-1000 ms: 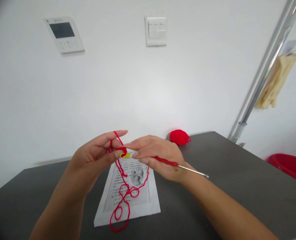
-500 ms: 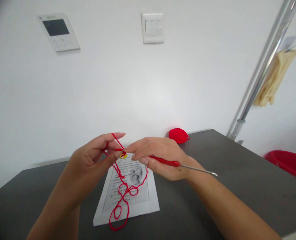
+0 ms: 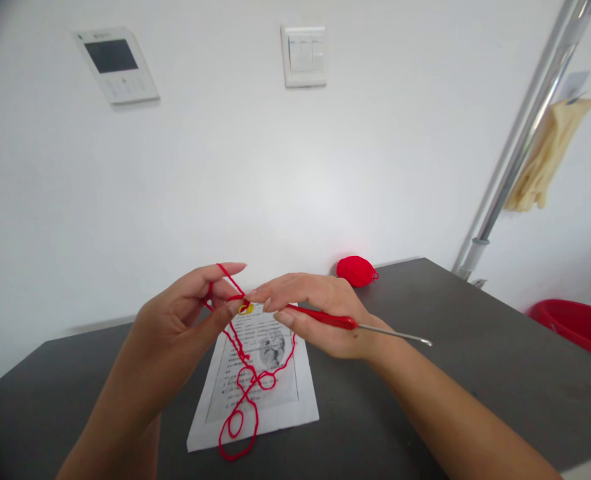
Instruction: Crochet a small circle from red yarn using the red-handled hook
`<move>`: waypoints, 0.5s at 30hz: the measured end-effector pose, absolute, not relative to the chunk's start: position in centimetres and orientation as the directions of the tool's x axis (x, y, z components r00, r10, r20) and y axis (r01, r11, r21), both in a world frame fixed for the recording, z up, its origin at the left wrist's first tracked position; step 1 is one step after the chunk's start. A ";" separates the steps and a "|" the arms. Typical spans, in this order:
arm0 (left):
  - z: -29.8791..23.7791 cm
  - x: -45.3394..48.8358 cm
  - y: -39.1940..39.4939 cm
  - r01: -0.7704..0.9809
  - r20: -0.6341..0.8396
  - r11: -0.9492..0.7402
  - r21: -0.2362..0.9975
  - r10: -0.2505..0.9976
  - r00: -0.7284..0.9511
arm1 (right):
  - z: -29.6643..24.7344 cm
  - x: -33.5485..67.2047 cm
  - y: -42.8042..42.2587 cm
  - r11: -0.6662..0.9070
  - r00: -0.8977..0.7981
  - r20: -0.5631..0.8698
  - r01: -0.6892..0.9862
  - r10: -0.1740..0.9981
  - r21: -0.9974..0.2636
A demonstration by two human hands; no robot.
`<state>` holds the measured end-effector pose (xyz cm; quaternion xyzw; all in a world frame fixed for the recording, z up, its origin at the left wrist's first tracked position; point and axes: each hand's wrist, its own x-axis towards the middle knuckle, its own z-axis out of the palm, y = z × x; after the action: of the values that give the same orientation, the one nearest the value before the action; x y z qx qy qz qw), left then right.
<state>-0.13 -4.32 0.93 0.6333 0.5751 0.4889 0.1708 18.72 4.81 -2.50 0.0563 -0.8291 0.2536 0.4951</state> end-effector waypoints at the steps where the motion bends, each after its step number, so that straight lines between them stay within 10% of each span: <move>1: 0.9 -0.2 -4.3 0.555 0.421 -0.280 0.783 0.896 -0.142 | -2.5 18.7 4.8 0.860 -0.500 0.851 -0.352 0.159 -0.368; 15: 0.6 0.3 -4.2 0.797 0.662 -0.368 0.480 0.747 -0.054 | -1.9 18.8 4.3 0.984 -0.563 0.826 -0.123 0.039 -0.130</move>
<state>0.32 -4.16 0.58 0.6872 0.5617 0.4599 -0.0267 18.79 4.28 -1.89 0.0240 -0.8797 0.0867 0.4669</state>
